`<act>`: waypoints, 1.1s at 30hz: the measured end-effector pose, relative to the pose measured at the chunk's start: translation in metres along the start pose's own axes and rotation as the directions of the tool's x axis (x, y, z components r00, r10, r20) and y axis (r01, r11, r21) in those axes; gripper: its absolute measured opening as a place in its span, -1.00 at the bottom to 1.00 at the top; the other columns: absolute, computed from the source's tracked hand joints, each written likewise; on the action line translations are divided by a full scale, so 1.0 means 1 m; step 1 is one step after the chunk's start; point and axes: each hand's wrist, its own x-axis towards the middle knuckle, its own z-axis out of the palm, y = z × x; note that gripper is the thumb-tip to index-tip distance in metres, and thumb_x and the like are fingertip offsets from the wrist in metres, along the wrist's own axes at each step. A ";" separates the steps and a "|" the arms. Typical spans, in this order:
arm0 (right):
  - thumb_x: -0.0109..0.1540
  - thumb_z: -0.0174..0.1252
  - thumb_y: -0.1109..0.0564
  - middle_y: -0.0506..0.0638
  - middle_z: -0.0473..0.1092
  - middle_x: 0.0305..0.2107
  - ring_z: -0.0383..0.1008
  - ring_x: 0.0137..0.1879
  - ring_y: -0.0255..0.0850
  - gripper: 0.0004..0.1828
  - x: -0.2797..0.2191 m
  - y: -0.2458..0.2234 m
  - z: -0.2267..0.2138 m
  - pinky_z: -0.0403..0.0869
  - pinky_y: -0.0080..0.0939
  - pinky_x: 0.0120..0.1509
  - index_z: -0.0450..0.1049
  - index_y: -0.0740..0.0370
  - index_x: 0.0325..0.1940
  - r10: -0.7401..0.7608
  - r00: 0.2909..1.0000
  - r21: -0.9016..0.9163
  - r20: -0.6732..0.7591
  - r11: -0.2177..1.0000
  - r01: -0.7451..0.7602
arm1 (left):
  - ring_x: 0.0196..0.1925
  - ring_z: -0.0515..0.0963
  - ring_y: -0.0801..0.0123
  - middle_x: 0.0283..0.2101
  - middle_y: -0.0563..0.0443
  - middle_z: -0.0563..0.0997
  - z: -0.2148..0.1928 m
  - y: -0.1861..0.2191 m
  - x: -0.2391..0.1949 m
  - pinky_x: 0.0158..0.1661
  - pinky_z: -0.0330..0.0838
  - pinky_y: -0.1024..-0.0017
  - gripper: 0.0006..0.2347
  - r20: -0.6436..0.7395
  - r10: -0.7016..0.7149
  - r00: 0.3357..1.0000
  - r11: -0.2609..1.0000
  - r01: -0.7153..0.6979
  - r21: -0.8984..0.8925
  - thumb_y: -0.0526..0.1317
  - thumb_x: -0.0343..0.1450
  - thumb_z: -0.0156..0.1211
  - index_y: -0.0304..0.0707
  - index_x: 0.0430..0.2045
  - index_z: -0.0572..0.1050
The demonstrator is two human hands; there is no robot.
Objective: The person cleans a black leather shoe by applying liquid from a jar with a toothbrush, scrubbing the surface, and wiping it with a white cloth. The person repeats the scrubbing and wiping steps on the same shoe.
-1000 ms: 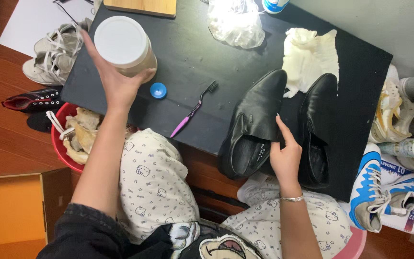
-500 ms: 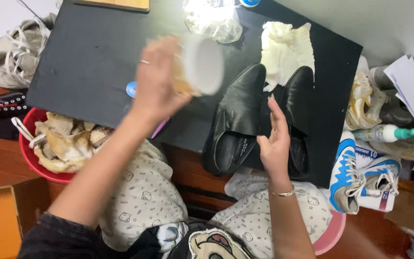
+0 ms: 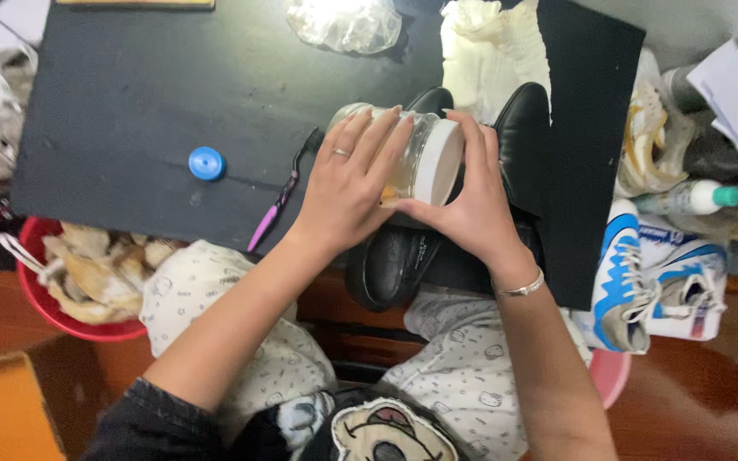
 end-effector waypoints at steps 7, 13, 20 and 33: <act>-0.06 0.64 -0.14 0.22 0.10 0.27 0.19 0.43 0.15 0.27 0.004 0.010 0.004 0.29 0.09 0.52 0.01 0.27 0.50 -0.139 0.986 0.008 -0.091 0.990 0.140 | 0.37 0.35 -0.05 0.35 -0.19 0.38 -0.007 -0.008 0.013 0.38 0.16 0.05 -0.21 0.029 0.126 0.992 0.971 -0.129 0.201 -0.03 0.21 0.49 -0.29 0.36 0.29; -0.08 0.61 -0.24 0.20 0.10 0.25 0.18 0.44 0.13 0.29 0.003 0.027 0.008 0.29 0.12 0.52 0.02 0.24 0.50 -0.115 0.993 0.038 -0.029 0.993 0.116 | 0.31 0.39 -0.04 0.30 -0.21 0.43 -0.003 -0.010 0.018 0.32 0.20 0.03 -0.19 0.027 0.171 0.985 0.963 -0.172 0.205 0.04 0.16 0.52 -0.31 0.32 0.33; -0.04 0.57 -0.29 0.19 0.11 0.25 0.20 0.37 0.19 0.19 0.017 0.019 -0.004 0.29 0.17 0.48 0.08 0.16 0.45 -0.332 0.940 -0.176 0.083 0.923 0.342 | 0.27 0.44 0.05 0.23 -0.18 0.46 -0.018 -0.020 0.032 0.27 0.28 0.10 -0.20 0.131 0.089 0.987 0.994 -0.097 0.057 -0.11 0.05 0.52 -0.38 0.23 0.36; 0.17 0.33 0.23 -0.19 0.17 0.35 0.08 0.58 -0.14 -0.26 0.017 0.004 0.002 0.02 0.14 0.67 0.30 -0.29 0.37 -0.559 0.783 -0.332 0.274 0.709 0.622 | 0.18 0.47 0.00 0.17 -0.13 0.50 -0.048 -0.042 0.033 0.15 0.36 0.16 -0.14 0.329 -0.005 0.944 0.978 0.073 -0.195 -0.13 -0.08 0.61 -0.35 0.16 0.37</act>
